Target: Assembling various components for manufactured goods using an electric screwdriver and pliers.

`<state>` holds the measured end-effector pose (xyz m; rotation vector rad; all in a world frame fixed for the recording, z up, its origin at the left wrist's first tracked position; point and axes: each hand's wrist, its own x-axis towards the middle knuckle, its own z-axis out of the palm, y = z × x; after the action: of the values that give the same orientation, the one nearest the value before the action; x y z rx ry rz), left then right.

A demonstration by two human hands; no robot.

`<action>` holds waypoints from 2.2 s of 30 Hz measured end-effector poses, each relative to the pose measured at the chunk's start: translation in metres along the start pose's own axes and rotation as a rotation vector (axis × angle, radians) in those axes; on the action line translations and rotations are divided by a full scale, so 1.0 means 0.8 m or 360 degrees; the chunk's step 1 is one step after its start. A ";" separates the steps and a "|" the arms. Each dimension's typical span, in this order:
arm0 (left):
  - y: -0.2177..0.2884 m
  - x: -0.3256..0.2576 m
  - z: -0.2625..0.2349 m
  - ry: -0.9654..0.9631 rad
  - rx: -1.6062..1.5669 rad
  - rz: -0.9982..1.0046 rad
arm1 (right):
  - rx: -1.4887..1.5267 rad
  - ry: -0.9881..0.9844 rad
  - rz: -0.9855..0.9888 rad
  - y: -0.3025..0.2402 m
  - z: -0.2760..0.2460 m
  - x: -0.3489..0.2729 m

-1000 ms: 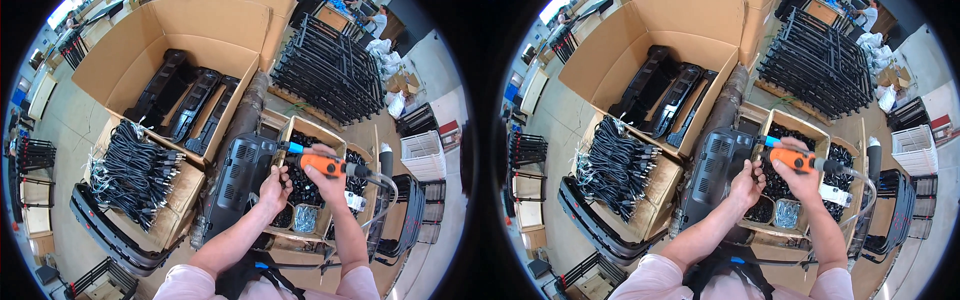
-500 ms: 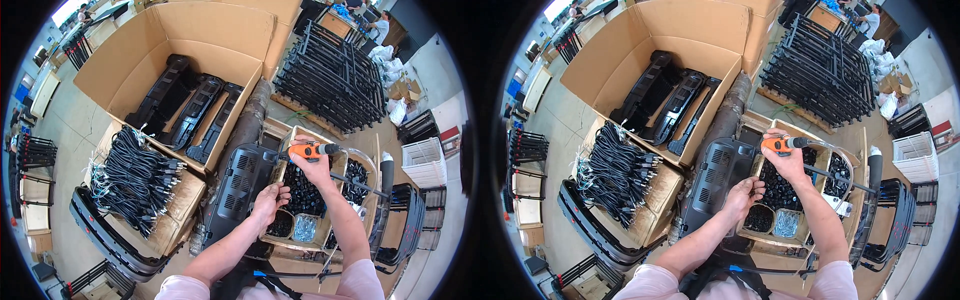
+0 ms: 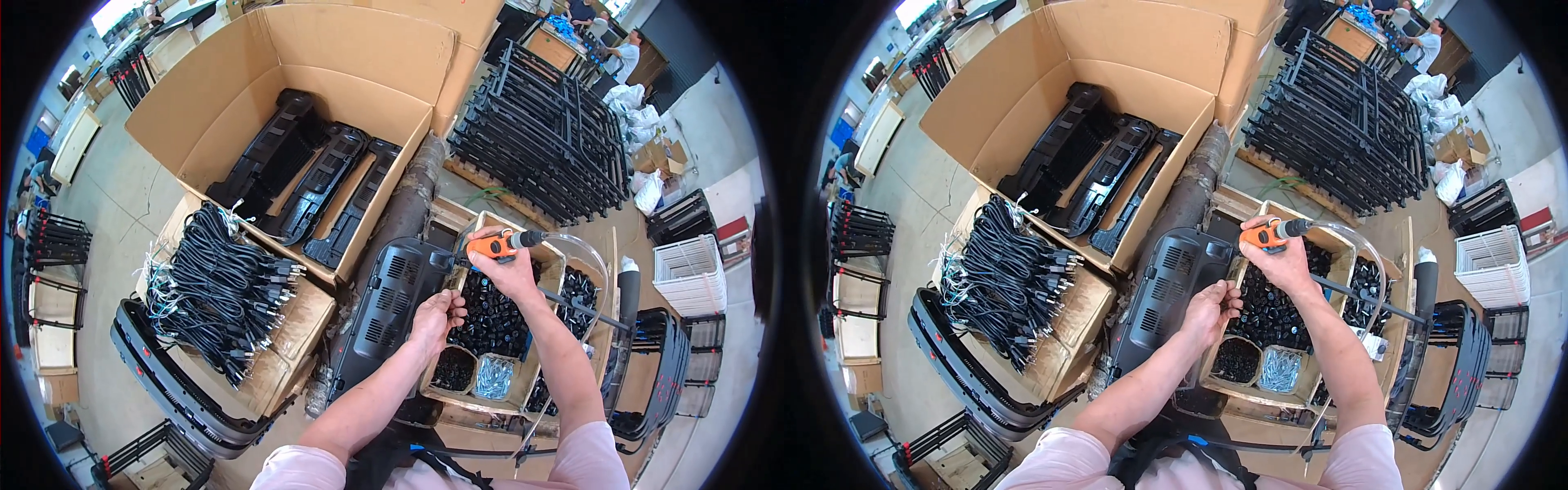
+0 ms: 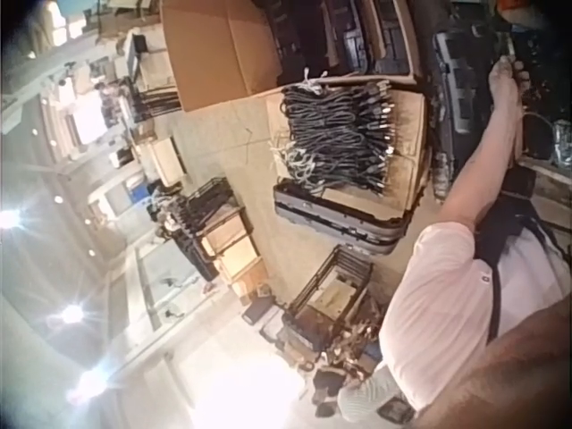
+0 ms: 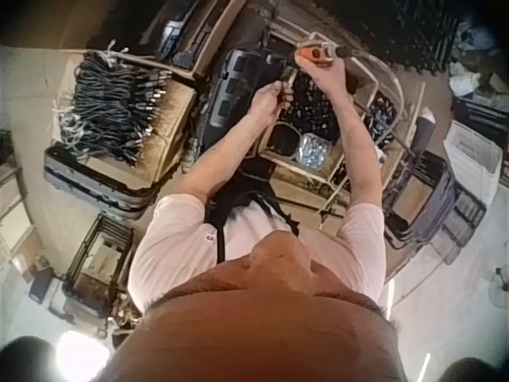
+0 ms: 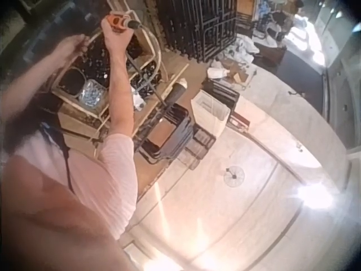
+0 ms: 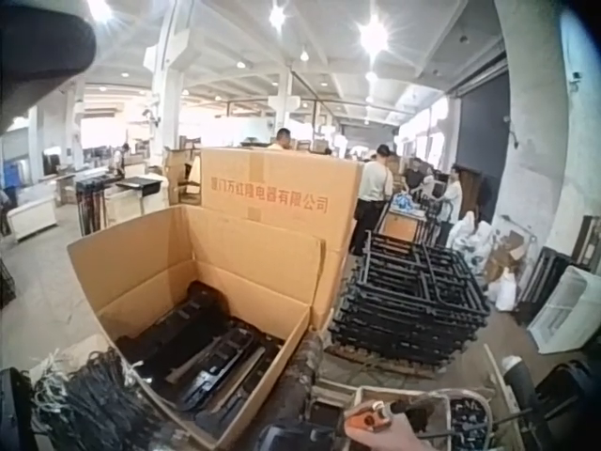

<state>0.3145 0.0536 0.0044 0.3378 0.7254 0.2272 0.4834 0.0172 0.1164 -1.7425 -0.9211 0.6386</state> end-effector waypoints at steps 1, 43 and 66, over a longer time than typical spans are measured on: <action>0.000 0.005 0.001 0.0034 -0.0029 0.0041 | -0.0003 -0.0008 0.0003 0.001 0.000 0.001; 0.047 -0.003 -0.003 -0.0223 -0.0205 0.0099 | 0.0216 -0.0065 -0.0080 -0.022 0.068 0.049; 0.073 -0.021 -0.009 0.0197 -0.0372 0.0057 | 0.0008 -0.0118 -0.0052 -0.018 0.081 0.061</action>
<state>0.2924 0.1033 0.0319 0.1148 0.8061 0.3657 0.4570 0.0948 0.1084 -1.7052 -0.9967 0.6876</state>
